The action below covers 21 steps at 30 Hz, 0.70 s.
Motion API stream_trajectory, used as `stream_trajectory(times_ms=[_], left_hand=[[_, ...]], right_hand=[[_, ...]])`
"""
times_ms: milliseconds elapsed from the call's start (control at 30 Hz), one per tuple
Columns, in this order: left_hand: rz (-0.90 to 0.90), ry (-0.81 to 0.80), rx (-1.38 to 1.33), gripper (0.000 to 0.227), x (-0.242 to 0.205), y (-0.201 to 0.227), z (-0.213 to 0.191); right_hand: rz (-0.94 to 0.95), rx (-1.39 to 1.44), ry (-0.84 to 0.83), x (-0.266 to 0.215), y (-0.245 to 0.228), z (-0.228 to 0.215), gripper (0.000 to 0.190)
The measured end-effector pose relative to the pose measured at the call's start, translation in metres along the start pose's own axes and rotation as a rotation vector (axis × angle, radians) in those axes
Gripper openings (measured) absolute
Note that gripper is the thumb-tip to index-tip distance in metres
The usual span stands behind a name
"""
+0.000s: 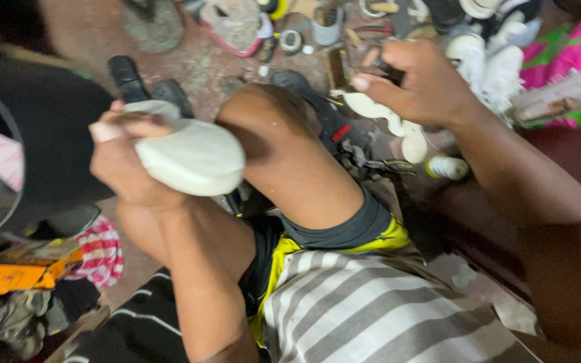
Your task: The person uses a curved metal tool to scrape and trim the white sole of a sneaker. They repeatedly scrape the edges and sides of the sole, occasionally wiping the surface with a cloth. The person works on one shoe at a time in a cluttered workshop.
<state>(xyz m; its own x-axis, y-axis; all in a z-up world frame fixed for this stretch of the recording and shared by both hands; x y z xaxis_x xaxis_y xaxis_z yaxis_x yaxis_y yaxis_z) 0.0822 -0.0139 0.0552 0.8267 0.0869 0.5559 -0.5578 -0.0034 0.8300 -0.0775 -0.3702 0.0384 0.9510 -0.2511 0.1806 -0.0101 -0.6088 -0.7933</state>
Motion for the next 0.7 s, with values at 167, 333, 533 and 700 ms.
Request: stream_trajectory(times_ms=[167,333,533,700], left_hand=[[-0.294,-0.018,-0.315,0.054,0.008,-0.012,-0.001],[-0.623,0.302,-0.511,0.049,-0.006,-0.061,-0.022],[-0.687,0.162,-0.692,0.050,-0.026,-0.086,0.005],[-0.891,0.166,-1.021,0.054,-0.028,-0.081,0.020]], right_hand=[[-0.035,0.035,0.084,0.001,0.008,0.006,0.026],[0.135,-0.316,0.075,-0.003,0.072,0.026,0.051],[0.057,-0.232,0.041,-0.017,0.118,0.025,0.049],[0.460,-0.228,0.039,-0.019,0.134,-0.005,0.034]])
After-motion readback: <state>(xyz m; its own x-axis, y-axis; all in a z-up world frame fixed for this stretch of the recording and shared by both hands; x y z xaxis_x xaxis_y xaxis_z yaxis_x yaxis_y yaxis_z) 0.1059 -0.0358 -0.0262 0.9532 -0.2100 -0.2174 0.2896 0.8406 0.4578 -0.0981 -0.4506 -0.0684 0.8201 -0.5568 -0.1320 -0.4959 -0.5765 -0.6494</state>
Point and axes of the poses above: each hand's wrist, its own x-axis towards the middle knuckle, its own z-axis out of the palm, y = z × x, the point moved 10 cm from there along x, towards the middle knuckle, and after that the axes turned 13 degrees about y, right-handed, at the moved point
